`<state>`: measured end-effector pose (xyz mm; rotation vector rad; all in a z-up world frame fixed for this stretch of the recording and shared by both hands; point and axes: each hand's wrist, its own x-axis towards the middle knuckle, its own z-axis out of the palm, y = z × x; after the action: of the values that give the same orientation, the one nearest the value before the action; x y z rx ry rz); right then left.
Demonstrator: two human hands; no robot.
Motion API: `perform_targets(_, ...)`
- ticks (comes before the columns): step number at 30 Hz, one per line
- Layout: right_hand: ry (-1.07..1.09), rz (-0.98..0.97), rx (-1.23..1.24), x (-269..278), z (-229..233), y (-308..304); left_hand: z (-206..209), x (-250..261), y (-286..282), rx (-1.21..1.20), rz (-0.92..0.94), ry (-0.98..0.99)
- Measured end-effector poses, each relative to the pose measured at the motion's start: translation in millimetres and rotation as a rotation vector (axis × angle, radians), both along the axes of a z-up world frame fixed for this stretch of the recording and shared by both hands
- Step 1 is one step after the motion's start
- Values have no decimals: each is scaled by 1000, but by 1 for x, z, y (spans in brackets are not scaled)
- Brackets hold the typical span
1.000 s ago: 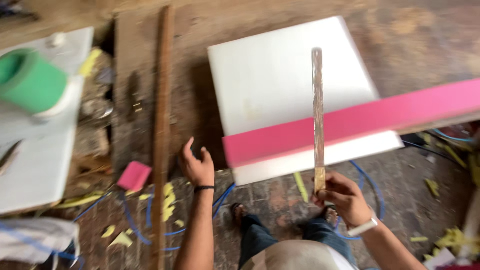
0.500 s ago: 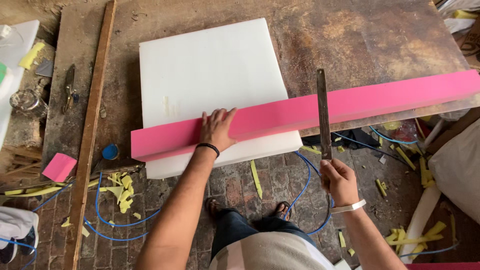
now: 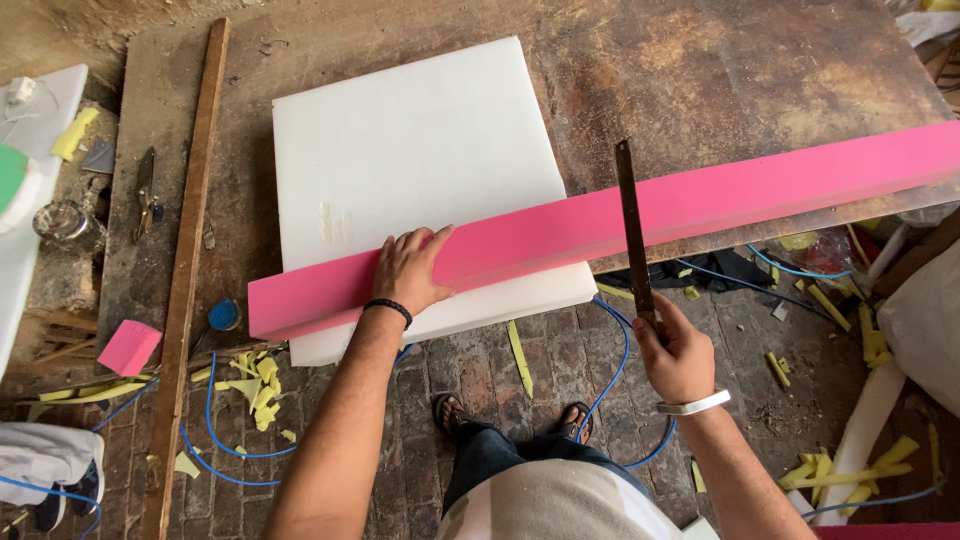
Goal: The person aligns a pink foam strip along the edge of a white board, presses it down, and uses a mallet to secure it. They then measure the board with a tape measure and continue applying additional foam strips along the edges.
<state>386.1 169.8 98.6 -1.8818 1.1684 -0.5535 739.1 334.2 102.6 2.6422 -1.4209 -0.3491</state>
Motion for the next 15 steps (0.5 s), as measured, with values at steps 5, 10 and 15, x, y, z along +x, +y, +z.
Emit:
perform_targets(5, 189, 118, -345, 0, -1, -8, -11, -8, -14, 61, 8, 14)
perform_targets(10, 309, 181, -354, 10, -6, -19, -32, -51, -90, -118, -115, 79)
perform_targets(15, 297, 231, -494, 32, -8, -33, -52, -80, -164, -294, -166, 95)
